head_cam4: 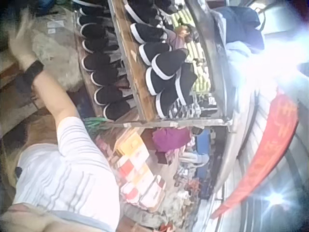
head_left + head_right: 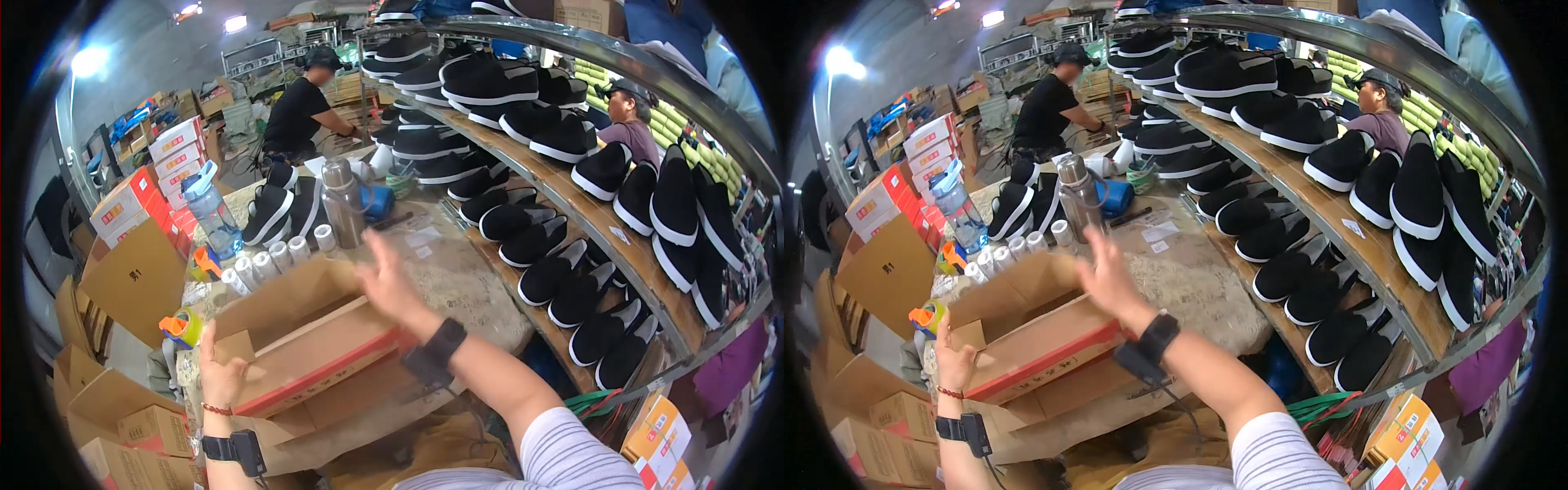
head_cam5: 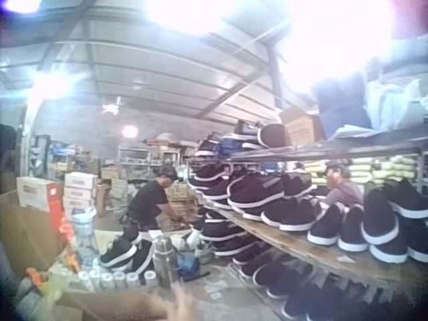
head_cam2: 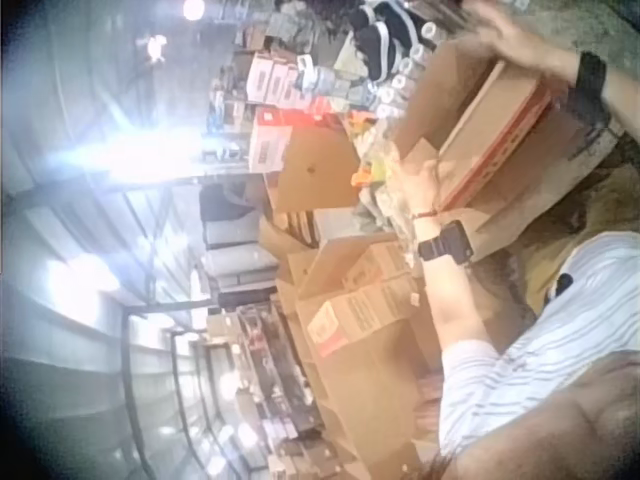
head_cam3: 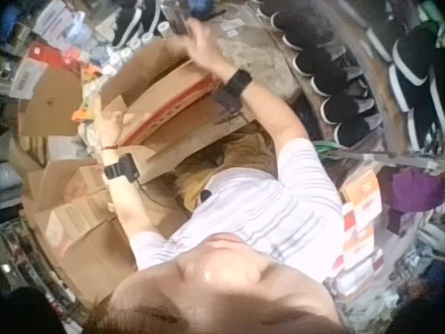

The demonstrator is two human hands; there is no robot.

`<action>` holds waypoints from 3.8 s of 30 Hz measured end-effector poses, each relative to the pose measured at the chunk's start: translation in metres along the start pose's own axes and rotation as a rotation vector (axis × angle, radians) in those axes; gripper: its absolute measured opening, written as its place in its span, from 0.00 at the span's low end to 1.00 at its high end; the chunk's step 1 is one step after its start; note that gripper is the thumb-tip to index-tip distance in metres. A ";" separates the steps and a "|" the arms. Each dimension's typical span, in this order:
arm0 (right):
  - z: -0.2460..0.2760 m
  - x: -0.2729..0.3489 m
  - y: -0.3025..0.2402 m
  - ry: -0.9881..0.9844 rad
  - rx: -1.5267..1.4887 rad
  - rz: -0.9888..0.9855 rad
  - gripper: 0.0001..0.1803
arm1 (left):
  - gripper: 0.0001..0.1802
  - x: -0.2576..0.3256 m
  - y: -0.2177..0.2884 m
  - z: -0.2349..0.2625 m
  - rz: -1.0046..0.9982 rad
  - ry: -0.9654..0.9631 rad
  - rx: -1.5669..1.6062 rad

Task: The recorder folds cardboard shoe boxes, places pairs of shoes inside, and organizes the packed boxes into larger shipping cartons.

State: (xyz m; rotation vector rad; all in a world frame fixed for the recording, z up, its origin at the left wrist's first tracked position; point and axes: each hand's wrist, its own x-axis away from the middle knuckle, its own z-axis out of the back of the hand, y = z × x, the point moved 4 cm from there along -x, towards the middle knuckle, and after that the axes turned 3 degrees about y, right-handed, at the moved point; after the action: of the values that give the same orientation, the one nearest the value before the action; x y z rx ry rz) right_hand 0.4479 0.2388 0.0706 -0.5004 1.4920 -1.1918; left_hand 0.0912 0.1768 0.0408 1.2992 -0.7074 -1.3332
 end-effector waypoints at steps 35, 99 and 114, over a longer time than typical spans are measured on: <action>0.368 0.016 0.153 0.362 0.797 -0.426 0.23 | 0.32 0.034 0.039 -0.079 -0.337 -0.120 -1.066; -0.088 0.063 -0.007 -0.658 0.558 0.665 0.32 | 0.42 0.005 -0.024 0.018 -0.217 0.145 -0.397; -0.030 -0.014 0.084 -0.631 -0.067 -0.282 0.26 | 0.16 0.034 -0.034 0.021 -0.567 0.087 -0.440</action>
State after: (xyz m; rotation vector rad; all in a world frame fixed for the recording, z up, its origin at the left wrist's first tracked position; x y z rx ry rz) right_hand 0.4492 0.2958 0.0006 -1.0499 0.9365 -1.0593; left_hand 0.0682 0.1475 0.0037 1.2218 0.0417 -1.7474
